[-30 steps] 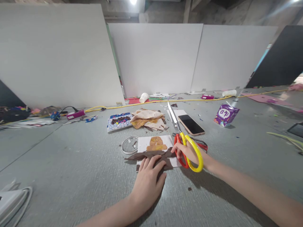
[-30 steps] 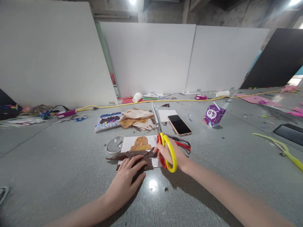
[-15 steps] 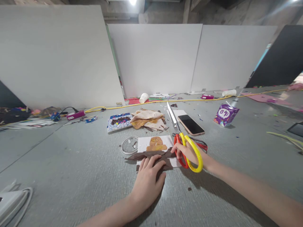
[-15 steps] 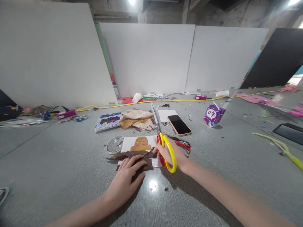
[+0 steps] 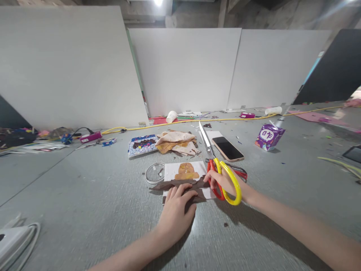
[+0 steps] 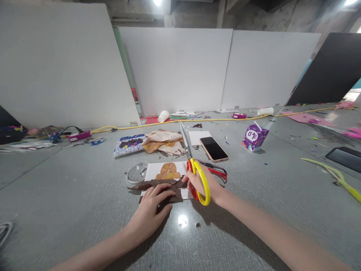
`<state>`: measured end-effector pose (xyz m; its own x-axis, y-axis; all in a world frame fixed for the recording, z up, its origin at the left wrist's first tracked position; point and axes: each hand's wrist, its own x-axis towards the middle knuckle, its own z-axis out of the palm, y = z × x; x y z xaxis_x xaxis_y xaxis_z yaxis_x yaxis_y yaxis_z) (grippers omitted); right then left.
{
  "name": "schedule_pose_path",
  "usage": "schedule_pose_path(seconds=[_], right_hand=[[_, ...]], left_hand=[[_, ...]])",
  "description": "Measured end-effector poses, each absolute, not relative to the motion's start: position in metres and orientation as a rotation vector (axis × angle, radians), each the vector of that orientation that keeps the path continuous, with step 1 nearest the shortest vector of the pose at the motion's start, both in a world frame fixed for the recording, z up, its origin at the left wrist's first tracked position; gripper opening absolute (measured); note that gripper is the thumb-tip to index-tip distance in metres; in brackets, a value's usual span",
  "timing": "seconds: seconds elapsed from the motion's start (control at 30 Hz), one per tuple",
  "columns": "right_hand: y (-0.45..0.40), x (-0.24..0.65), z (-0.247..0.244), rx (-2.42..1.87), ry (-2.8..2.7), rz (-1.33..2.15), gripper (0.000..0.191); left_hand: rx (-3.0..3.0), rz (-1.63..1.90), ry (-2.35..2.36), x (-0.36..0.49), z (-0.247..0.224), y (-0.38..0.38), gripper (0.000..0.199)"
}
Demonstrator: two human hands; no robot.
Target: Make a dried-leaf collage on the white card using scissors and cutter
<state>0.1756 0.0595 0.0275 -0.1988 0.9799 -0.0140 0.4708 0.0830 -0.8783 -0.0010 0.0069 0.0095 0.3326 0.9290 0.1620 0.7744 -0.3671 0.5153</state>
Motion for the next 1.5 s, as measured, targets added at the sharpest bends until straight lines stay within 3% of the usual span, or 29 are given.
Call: schedule_pose_path(seconds=[1.0,1.5], right_hand=[[0.058,0.176,0.033,-1.417,-1.745,1.073,0.024],[0.059,0.176,0.030,-1.446,-1.749,1.084,0.025]], left_hand=[[2.117,0.718,1.521,0.002,0.013,0.021,0.025],[2.554,0.580,1.430,-0.008,0.009,0.005,0.031]])
